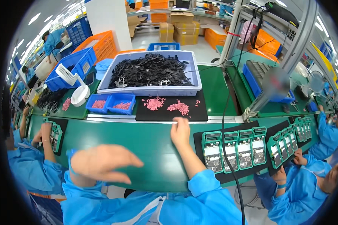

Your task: The person attaches small pink pads onto circuit boards held in a tray by hand, passes the tray to another worker along the assembly line, and scoops pink pads into a small container.

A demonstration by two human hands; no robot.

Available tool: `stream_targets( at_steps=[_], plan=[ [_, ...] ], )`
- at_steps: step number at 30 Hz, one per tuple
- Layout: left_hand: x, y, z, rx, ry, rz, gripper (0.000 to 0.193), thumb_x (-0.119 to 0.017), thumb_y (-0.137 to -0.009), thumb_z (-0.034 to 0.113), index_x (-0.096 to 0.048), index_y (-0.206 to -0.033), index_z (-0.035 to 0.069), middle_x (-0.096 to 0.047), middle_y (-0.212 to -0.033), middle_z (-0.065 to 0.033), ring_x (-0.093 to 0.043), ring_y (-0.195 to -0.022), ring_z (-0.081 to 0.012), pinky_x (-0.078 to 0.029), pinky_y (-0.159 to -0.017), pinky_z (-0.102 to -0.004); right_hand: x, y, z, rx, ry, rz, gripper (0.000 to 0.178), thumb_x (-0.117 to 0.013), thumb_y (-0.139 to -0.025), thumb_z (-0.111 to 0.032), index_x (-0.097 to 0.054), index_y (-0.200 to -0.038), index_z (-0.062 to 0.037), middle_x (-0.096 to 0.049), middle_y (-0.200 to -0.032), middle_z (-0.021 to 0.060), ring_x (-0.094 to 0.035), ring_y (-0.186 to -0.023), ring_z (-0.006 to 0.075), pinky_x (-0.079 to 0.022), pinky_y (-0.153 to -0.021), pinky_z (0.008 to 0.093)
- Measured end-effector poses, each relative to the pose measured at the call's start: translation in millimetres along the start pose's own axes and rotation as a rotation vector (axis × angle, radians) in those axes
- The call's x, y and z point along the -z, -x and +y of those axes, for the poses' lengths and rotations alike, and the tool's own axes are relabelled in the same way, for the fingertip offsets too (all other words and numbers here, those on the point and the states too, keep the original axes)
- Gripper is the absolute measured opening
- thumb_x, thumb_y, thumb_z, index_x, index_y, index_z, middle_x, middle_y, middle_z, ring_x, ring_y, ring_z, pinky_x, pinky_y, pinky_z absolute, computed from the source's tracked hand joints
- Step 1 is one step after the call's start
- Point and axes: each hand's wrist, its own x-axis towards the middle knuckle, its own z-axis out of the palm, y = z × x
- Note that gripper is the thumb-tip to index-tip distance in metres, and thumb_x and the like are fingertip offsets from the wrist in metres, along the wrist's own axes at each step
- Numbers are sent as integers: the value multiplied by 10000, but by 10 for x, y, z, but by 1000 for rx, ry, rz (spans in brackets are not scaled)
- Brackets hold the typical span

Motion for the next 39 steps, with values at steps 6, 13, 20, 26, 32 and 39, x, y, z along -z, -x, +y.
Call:
stream_targets(
  at_steps=[6, 13, 20, 26, 32, 39],
  plan=[
    [97, -972, -998, 166, -37, 201, 164, -630, -771, 127, -656, -891, 19, -664, -815, -144, -648, -766, -284, -515, -706, -367, 257, -455, 174, -247, 557, -69, 190, -566, -778, 12, -557, -965, 38, -506, -1065, 225, -515, -1009, 391, -475, -851, 449],
    [-933, -1835, -2268, 182, -187, 462, 72, -621, -757, 108, -655, -800, 61, -630, -804, -119, -616, -803, -308, -498, -725, -397, 136, -413, 362, -291, 536, 42, 105, -634, -794, -98, -618, -876, -34, -553, -962, 175, -538, -939, 362, -465, -797, 450],
    [-1078, -2048, -2364, 70, -402, 552, 53, -682, -710, 126, -654, -752, 110, -584, -816, -76, -568, -834, -274, -454, -729, -391, 79, -457, 400, -219, 644, 4, 102, -612, -771, -63, -609, -854, -3, -564, -927, 183, -566, -883, 356, -485, -762, 441],
    [-931, -2277, -2274, -17, -566, 345, 153, -560, -828, 181, -665, -751, 101, -608, -840, -90, -590, -858, -260, -460, -749, -388, 138, -528, 532, -192, 757, -23, 140, -511, -815, -61, -631, -834, 9, -600, -912, 186, -606, -848, 335, -512, -737, 434],
    [-897, -2412, -2360, -111, -867, 117, 108, -546, -766, 141, -638, -759, 86, -604, -825, -82, -595, -864, -243, -461, -768, -374, -29, -613, 551, -236, 870, -41, 182, -523, -785, -115, -687, -763, -39, -653, -798, 155, -647, -779, 276, -533, -676, 394],
    [-962, -2490, -2365, 182, -755, 82, 147, -581, -789, 168, -654, -763, 44, -639, -811, -149, -628, -793, -308, -507, -704, -429, 226, -526, 172, -313, 698, -87, 150, -525, -801, -106, -636, -868, -30, -608, -932, 151, -607, -884, 301, -512, -747, 410]
  ],
)
